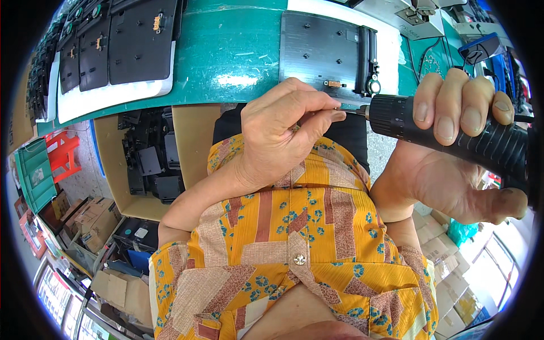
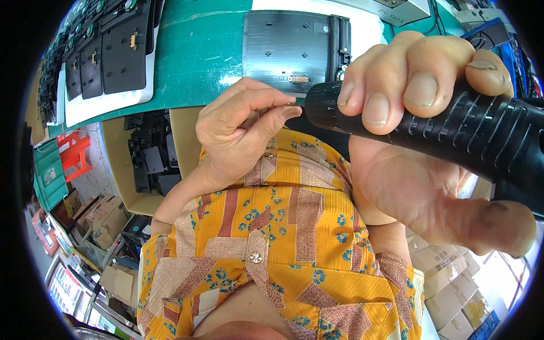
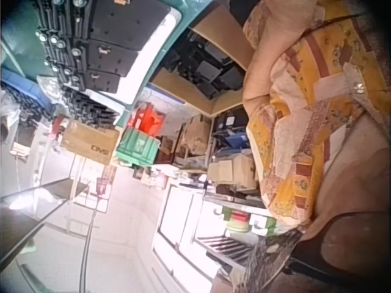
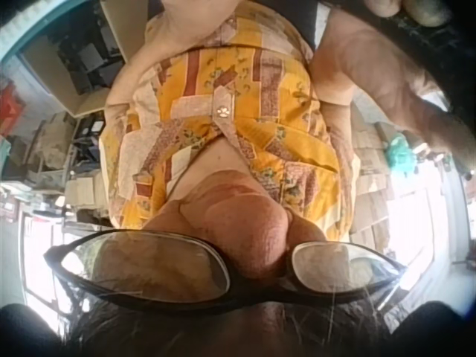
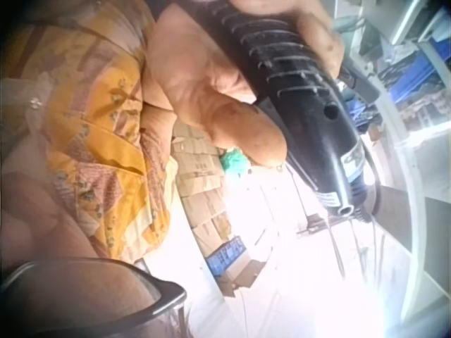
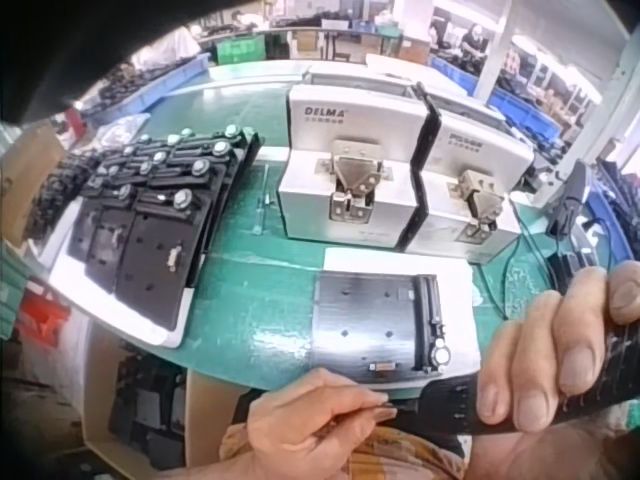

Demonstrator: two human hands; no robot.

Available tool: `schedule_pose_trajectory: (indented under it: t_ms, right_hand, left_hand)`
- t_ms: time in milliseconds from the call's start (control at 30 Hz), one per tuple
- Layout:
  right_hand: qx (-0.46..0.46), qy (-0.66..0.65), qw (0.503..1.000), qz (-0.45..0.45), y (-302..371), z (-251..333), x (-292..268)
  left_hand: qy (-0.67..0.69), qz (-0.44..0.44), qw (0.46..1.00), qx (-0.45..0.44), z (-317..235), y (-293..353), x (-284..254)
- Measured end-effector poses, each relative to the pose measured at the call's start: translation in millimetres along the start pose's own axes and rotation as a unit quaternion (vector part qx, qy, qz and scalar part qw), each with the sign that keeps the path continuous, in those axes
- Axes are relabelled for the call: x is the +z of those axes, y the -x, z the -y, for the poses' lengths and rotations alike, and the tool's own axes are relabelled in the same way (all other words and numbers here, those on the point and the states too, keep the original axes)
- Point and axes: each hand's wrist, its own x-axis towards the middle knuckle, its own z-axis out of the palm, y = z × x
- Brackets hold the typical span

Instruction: The recorder uses an electric screwdriver and automated screw feeders to assemble black electronic panels at a factory workbench.

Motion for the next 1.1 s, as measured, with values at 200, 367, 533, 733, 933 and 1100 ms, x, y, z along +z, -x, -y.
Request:
schedule_pose_trajectory:
  t_ms: [200,367,533,733,933,1100]
  right_hand:
    - [0.003,0.009,1.000,0.019,-0.5,-0.1,-0.8]
    - [0.007,0.006,0.999,0.035,-2.5,-0.5,-1.1]
    - [0.047,0.055,0.993,0.090,-12.1,8.2,-2.0]
    - [0.055,0.064,0.991,0.102,-13.0,2.0,-2.3]
    - [0.025,0.037,0.997,0.062,-9.9,-5.8,-5.1]
    - [0.037,0.117,0.988,0.096,-16.3,-8.5,-9.7]
  left_hand:
    - [0.005,-0.003,1.000,-0.002,-2.1,1.1,-2.5]
    - [0.009,-0.003,1.000,0.015,0.5,0.2,-3.1]
    - [0.001,0.002,0.999,0.039,3.8,1.5,-1.7]
    - [-0.011,-0.002,0.999,0.034,5.1,3.9,-2.4]
    - [-0.068,-0.010,0.998,0.011,3.7,4.1,-10.2]
    - [-0.335,0.001,0.921,0.199,20.9,4.4,-21.6]
